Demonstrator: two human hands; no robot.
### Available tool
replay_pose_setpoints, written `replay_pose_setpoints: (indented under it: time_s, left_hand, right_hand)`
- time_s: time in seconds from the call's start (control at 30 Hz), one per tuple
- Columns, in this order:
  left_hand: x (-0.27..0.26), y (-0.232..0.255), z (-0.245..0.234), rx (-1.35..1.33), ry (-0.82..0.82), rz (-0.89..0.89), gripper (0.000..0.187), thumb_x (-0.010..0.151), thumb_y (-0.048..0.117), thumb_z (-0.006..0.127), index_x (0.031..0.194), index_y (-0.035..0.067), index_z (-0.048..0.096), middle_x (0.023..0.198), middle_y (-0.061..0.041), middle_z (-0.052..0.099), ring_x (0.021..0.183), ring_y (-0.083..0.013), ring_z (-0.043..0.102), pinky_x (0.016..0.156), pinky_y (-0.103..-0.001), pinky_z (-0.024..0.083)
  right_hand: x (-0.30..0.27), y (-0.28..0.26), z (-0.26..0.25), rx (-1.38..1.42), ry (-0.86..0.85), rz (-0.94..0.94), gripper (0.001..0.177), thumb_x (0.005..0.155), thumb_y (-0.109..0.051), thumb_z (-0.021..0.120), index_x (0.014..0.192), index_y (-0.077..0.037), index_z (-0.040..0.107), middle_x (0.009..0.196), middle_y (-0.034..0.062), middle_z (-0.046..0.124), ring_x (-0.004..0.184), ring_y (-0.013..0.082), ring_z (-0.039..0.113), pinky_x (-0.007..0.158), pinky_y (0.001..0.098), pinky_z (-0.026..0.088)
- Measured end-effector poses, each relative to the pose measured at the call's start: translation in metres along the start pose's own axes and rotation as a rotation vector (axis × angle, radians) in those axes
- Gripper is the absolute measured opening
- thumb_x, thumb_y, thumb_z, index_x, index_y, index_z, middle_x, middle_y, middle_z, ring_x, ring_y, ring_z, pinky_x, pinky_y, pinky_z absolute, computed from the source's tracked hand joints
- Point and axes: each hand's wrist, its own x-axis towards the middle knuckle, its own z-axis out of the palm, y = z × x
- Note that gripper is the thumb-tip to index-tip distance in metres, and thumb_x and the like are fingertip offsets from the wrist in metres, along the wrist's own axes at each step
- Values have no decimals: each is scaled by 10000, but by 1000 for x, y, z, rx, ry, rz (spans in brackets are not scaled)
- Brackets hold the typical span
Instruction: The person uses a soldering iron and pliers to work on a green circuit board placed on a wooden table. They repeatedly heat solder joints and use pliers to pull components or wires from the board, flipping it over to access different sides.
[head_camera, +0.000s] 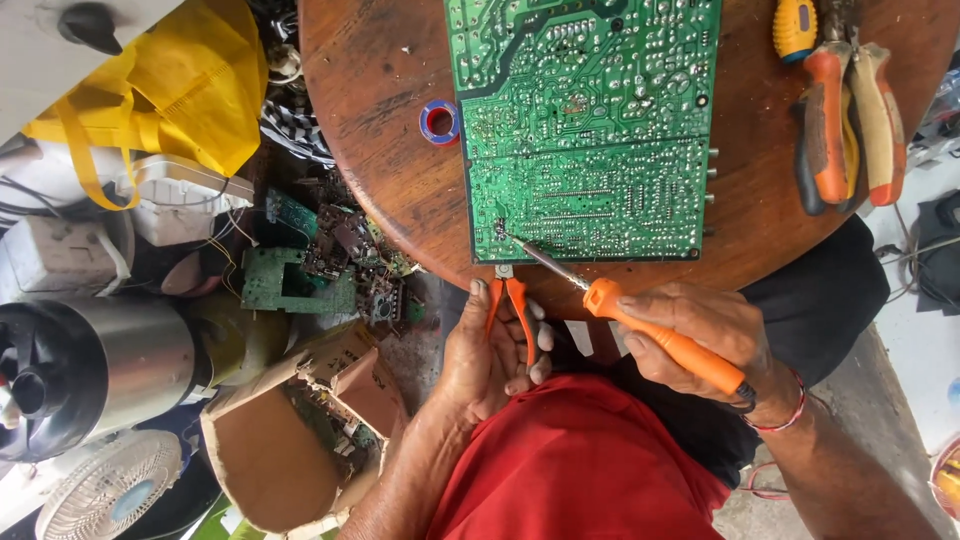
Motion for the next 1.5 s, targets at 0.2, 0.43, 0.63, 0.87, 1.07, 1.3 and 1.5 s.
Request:
replay_pose_setpoints:
  time_s: [0.2,0.43,0.63,0.87,1.07,1.3,1.5]
  left_hand:
    - [0,1,1,-8,19,-18,783,1025,721,350,1101,-17,602,807,-267,675,530,-363,682,255,-232,407]
    - [1,2,-2,-9,12,-27,790,1020,729,351,1098,-15,604,806,-267,673,530,-367,681,259,-234,411]
    - [1,2,-2,-15,5,-31,789,1018,732,356,1096,-13,604,803,-263,671,530,-366,680,257,-232,406]
    - [-3,10,12,-58,78,-99,763,945,761,421,1010,28,625,786,-190,653,449,-255,546,285,-233,250]
    - [-2,9,9,-63,43,-108,755,970,755,384,1016,38,617,802,-202,653,460,-271,550,296,-237,241]
    - [3,4,-5,-18,10,-31,789,1040,713,317,1091,-15,617,809,-265,680,531,-365,683,254,-231,418]
    - [5,6,-5,21,4,-28,806,1021,738,316,1089,-6,620,816,-256,689,530,-365,682,258,-239,417]
  right_hand:
    - [9,-5,6,30,-21,20,201,809,-57,773,968,65,769,847,184,756,649,308,772,569,379,618]
    - [5,-4,4,-27,-38,-32,194,822,-67,758,977,48,779,838,180,759,624,297,758,568,371,619]
    - [16,-5,-6,18,-66,80,221,826,-80,756,1002,52,774,854,182,758,666,302,778,567,372,611]
    - [12,2,-15,-166,-169,33,228,917,-111,683,1130,-29,691,1088,121,767,935,186,775,864,254,636]
    - [20,-4,-11,-161,-219,-40,285,924,-85,709,1199,-21,676,1079,126,758,893,235,764,855,298,643]
    - [9,-3,9,19,-43,182,236,832,-15,729,1058,40,775,860,167,753,667,273,765,603,344,623]
    - [32,-19,6,-39,-131,66,248,829,-32,782,1065,43,763,930,202,755,750,353,769,635,415,618]
